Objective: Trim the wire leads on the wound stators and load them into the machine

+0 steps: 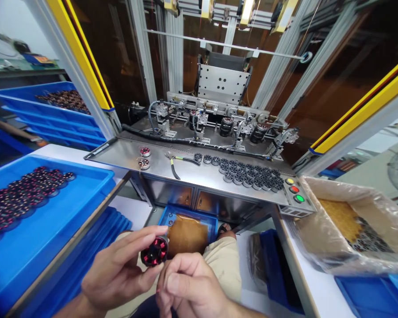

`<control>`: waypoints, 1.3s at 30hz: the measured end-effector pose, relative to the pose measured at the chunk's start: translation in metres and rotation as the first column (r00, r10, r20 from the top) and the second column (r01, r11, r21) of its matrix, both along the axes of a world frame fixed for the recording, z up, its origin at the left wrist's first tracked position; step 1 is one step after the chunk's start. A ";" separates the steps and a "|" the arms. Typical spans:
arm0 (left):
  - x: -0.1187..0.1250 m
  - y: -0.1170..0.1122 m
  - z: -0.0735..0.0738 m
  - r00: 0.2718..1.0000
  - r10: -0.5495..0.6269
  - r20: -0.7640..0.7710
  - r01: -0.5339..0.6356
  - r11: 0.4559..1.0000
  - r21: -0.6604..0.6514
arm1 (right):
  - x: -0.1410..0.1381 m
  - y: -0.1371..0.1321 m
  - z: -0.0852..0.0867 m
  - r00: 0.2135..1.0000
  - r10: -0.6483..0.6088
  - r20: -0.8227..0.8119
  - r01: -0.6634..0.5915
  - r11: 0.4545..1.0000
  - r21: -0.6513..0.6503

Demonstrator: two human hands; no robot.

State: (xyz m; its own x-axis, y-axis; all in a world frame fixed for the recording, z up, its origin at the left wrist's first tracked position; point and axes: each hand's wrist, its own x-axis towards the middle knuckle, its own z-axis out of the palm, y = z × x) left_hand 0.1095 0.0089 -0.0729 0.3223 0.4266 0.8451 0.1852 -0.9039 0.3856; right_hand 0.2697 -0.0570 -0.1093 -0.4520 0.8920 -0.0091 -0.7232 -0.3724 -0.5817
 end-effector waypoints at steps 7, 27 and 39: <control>-0.002 -0.003 0.002 0.977 -0.115 0.181 0.166 0.938 -0.303 | 0.060 0.021 0.045 0.535 -0.600 0.594 -0.156 0.621 0.768; 0.015 -0.019 0.005 0.784 -0.168 0.598 0.615 0.345 -0.709 | 0.042 0.035 0.076 0.367 -0.927 0.075 -0.198 0.000 0.980; 0.026 -0.027 0.012 0.828 -0.053 0.558 0.434 0.691 -0.578 | 0.008 0.018 0.053 0.109 -0.993 -0.041 0.141 -0.026 0.990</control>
State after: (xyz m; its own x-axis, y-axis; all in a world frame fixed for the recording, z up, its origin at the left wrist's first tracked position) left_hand 0.1356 -0.0177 -0.0614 0.1516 0.8868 0.4365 -0.3755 -0.3569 0.8554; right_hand 0.2775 -0.0394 -0.0565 0.0854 0.4269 0.9003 0.4415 0.7938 -0.4183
